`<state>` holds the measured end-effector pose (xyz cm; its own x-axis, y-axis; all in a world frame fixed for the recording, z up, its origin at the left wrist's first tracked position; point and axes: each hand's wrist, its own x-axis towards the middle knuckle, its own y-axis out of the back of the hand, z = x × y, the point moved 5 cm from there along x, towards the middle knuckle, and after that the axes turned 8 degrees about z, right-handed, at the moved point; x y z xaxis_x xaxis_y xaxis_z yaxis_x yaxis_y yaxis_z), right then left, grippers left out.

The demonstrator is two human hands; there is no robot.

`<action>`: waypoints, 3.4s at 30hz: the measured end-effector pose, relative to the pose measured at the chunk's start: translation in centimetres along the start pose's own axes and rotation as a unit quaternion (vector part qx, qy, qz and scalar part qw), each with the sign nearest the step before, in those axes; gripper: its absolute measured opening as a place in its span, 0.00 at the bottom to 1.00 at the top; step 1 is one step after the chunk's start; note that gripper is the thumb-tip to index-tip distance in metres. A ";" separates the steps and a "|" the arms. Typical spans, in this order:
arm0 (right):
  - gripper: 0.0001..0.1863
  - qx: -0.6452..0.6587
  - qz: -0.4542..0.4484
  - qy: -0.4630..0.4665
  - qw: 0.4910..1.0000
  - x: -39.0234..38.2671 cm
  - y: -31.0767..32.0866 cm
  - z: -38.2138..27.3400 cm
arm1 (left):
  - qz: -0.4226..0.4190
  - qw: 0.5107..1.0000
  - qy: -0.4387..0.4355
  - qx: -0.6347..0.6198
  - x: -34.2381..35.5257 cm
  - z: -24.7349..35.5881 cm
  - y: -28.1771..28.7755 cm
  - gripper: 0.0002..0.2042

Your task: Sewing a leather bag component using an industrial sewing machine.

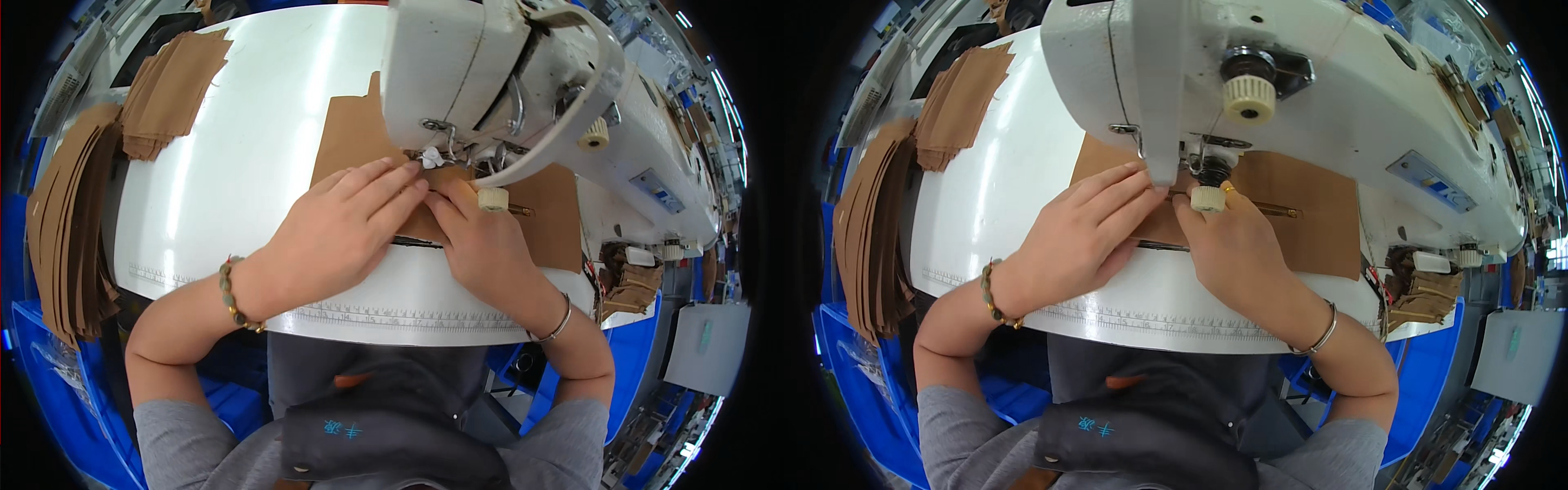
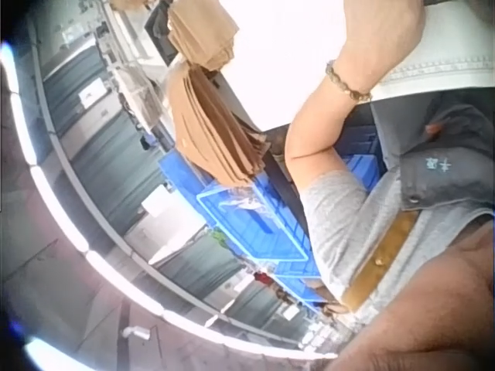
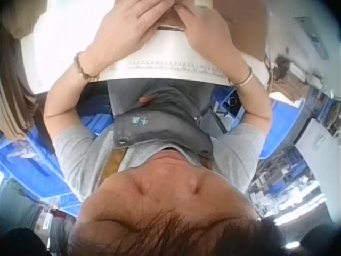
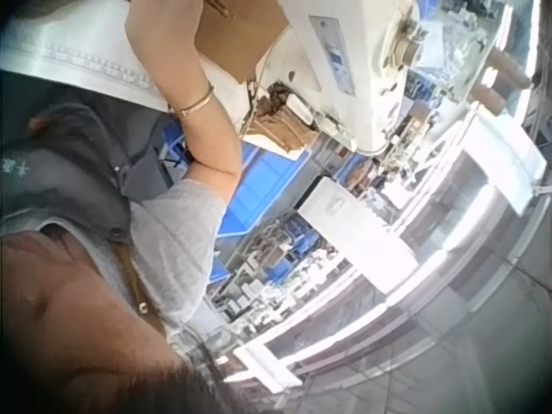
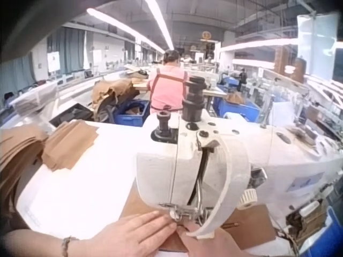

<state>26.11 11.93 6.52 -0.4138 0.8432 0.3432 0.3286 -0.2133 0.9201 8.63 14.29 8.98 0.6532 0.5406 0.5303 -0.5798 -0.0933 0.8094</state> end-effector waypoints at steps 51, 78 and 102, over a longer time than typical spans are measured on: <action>0.46 -0.007 -0.044 0.081 0.996 -0.9 0.5 -1.4 | 0.061 0.998 0.000 0.003 -1.6 -4.7 0.9 0.15; 0.33 -0.082 0.025 0.098 0.992 -3.0 6.2 4.0 | -0.001 0.999 0.034 -0.003 -0.6 -2.9 -3.0 0.21; 0.34 -0.053 0.528 -0.491 0.691 -28.6 27.9 37.0 | 0.002 1.000 0.024 -0.003 -1.0 -3.1 -4.3 0.20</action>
<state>78.54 0.15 15.43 0.8018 0.1080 0.5878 -0.0778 -0.9563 0.2818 8.96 16.74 4.25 0.6269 0.5793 0.5210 -0.5856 -0.0906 0.8055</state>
